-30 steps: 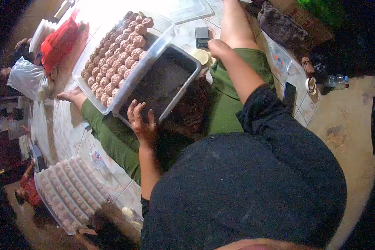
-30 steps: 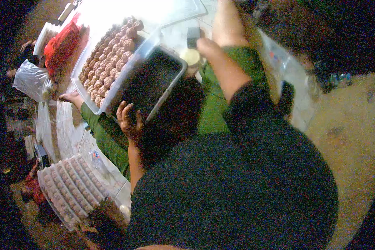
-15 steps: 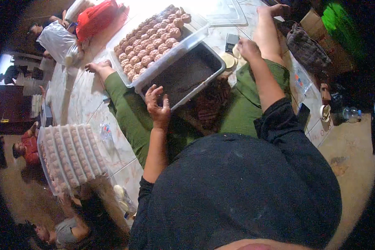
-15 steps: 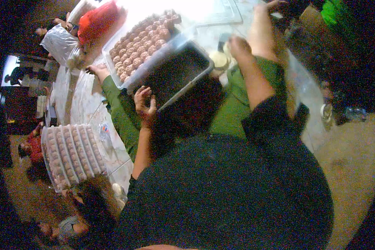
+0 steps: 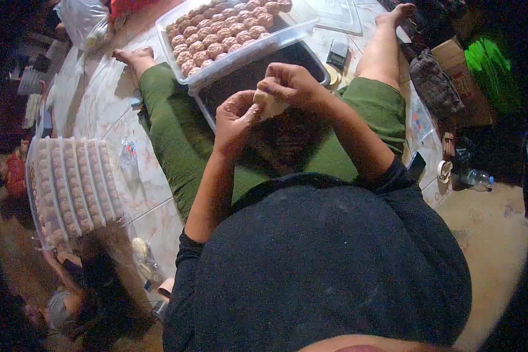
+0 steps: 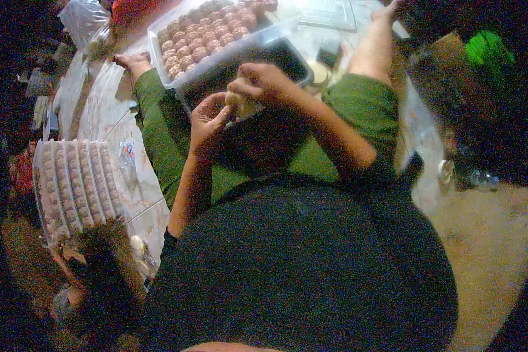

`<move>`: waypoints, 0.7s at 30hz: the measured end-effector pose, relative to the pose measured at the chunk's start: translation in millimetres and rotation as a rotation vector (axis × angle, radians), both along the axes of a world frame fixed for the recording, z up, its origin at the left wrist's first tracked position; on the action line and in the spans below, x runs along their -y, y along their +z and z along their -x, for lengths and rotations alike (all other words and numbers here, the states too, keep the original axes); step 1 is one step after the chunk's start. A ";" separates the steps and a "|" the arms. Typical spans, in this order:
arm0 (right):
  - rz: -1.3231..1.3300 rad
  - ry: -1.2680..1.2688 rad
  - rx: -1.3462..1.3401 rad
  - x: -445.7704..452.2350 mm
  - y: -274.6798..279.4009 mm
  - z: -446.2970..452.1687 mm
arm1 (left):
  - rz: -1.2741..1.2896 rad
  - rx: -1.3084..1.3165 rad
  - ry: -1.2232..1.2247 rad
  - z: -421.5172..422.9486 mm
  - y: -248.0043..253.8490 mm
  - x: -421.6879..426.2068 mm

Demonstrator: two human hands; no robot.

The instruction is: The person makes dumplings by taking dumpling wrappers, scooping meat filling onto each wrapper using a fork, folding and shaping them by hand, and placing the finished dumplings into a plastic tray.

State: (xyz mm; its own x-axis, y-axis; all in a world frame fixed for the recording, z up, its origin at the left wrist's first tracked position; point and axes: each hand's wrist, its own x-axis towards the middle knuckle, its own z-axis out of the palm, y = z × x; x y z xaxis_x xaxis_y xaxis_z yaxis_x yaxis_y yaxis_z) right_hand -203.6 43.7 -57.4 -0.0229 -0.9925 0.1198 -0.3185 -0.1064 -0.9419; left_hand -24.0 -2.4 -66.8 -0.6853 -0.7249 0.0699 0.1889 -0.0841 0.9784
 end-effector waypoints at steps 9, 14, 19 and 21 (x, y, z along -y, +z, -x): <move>-0.110 0.194 -0.404 54.8 -37.7 36.0 | -0.047 -0.049 0.320 -58.3 -32.7 55.3; -0.663 0.426 -0.915 98.1 -134.8 78.1 | -0.188 -0.213 0.450 -76.6 -41.8 77.3; -0.449 0.727 -1.325 100.3 -166.1 73.7 | -0.538 -0.449 0.479 -94.9 -49.5 98.2; -0.307 0.769 -1.393 100.1 -186.8 81.5 | -0.529 -0.468 0.514 -96.9 -58.2 105.1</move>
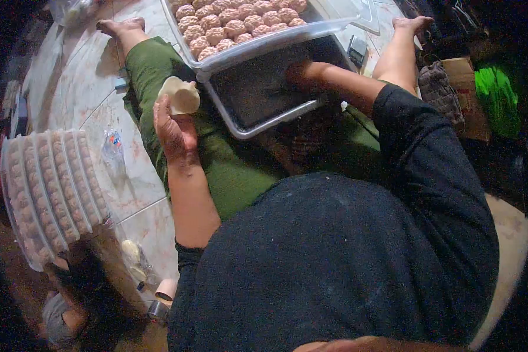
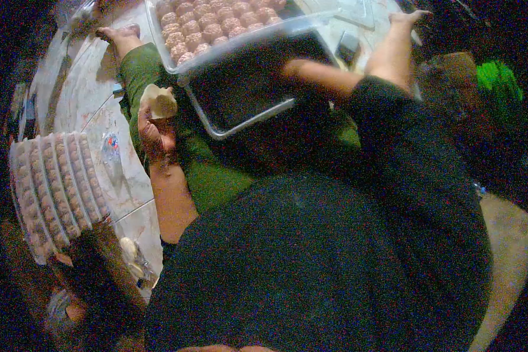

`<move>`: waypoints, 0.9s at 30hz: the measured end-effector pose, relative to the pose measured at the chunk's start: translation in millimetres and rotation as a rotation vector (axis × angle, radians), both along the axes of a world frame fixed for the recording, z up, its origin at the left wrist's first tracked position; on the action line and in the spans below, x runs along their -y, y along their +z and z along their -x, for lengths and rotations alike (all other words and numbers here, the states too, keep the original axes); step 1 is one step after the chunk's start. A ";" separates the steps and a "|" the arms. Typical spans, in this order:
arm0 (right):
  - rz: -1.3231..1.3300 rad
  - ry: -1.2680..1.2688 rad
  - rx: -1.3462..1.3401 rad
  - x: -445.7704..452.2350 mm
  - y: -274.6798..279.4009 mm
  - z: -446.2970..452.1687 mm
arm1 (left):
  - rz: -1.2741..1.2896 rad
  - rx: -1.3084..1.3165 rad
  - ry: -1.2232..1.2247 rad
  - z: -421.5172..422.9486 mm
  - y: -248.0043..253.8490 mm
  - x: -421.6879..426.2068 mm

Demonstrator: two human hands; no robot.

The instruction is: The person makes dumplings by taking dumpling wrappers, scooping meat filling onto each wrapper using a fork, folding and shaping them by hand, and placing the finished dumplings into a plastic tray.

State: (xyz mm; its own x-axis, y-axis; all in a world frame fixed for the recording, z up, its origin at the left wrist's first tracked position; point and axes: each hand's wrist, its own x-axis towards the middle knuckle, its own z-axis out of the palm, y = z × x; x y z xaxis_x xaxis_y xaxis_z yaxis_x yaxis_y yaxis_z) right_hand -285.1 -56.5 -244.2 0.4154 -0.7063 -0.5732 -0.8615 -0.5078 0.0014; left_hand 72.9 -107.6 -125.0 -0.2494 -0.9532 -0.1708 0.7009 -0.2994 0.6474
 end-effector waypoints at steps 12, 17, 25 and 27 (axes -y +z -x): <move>-0.050 -0.535 0.321 2.2 79.0 -51.1 | 0.257 0.326 -0.012 18.9 15.4 -16.1; -0.078 -0.558 0.023 4.0 129.0 -70.8 | 0.136 0.373 -0.021 19.4 13.2 -13.3; -0.024 -0.651 0.179 -5.3 117.9 -59.6 | 0.164 0.343 0.040 12.4 4.2 -11.1; -0.007 -0.891 0.248 1.1 111.9 -65.9 | 0.139 0.259 0.112 13.3 3.9 -10.9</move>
State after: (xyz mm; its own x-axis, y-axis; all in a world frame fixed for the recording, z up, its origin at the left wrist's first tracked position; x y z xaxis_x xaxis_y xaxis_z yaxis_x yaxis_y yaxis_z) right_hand -219.1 -57.5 -132.3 -0.1684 -0.8205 -0.5462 -0.9088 0.3438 -0.2363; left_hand 59.6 -96.6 -121.1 -0.1073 -0.9909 -0.0807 0.5311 -0.1258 0.8379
